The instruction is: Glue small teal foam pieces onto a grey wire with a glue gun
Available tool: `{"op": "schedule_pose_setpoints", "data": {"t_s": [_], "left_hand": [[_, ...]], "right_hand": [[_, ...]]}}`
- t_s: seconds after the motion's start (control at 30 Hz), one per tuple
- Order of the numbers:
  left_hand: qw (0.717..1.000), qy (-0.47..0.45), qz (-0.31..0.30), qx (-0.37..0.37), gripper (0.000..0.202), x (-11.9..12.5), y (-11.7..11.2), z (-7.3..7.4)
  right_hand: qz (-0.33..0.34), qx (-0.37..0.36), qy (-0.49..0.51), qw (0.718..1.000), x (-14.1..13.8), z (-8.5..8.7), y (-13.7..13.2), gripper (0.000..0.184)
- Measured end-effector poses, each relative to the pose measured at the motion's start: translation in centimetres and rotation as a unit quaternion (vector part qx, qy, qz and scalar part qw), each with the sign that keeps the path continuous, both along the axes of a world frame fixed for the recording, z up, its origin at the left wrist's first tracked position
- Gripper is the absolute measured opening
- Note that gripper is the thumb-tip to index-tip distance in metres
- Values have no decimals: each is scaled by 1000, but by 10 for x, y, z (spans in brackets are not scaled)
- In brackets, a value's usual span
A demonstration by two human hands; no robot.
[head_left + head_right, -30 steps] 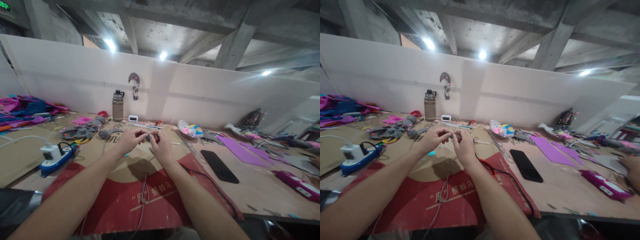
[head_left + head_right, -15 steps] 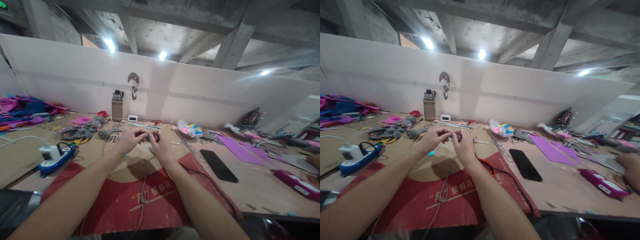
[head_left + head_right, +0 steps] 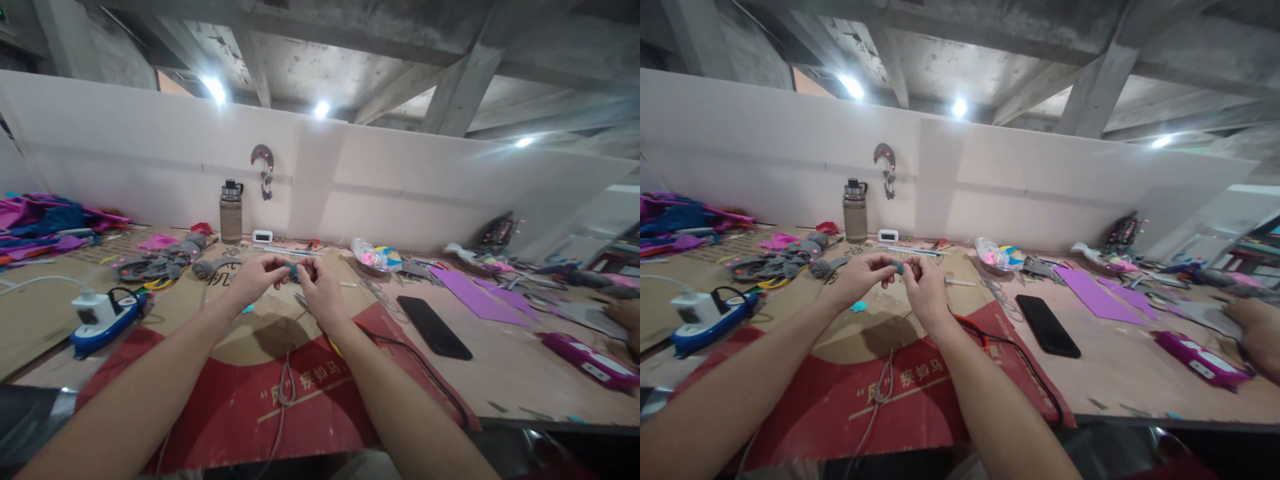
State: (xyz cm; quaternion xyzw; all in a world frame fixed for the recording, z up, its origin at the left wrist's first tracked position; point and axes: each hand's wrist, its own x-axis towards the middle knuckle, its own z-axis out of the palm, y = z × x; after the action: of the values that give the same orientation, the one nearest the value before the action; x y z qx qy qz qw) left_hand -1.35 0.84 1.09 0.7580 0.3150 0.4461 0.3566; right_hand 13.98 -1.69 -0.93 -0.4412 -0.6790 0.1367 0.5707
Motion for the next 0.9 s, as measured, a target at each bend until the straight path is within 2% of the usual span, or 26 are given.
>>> {"op": "schedule_pose_setpoints", "data": {"t_s": [0.17,0.47,0.6,0.73,0.8,0.83,0.87,0.9], "left_hand": [[1000,-10,18,-9,23,-1,2,-2],[998,-40,0,-38,22,-1,3,-3],[996,-59,0,-61,21,0,4,-4],[989,-108,36,-94,21,-2,9,-6],[984,-135,46,-110,21,-4,14,-8],[981,-146,49,-116,21,-5,16,-9],[979,-155,51,-120,21,-6,18,-9],[977,-163,54,-124,21,-7,20,-10]], "right_hand": [[30,2,27,999,1,-1,2,19],[58,-11,50,997,-1,-5,6,24],[9,-3,35,999,7,1,9,29],[-73,-28,21,997,38,5,27,30],[-146,-53,-9,988,58,-2,39,31],[-184,-91,-48,978,67,-8,44,29],[-203,-134,-83,966,74,-15,48,25],[-194,-156,-98,964,79,-22,51,21]]}}
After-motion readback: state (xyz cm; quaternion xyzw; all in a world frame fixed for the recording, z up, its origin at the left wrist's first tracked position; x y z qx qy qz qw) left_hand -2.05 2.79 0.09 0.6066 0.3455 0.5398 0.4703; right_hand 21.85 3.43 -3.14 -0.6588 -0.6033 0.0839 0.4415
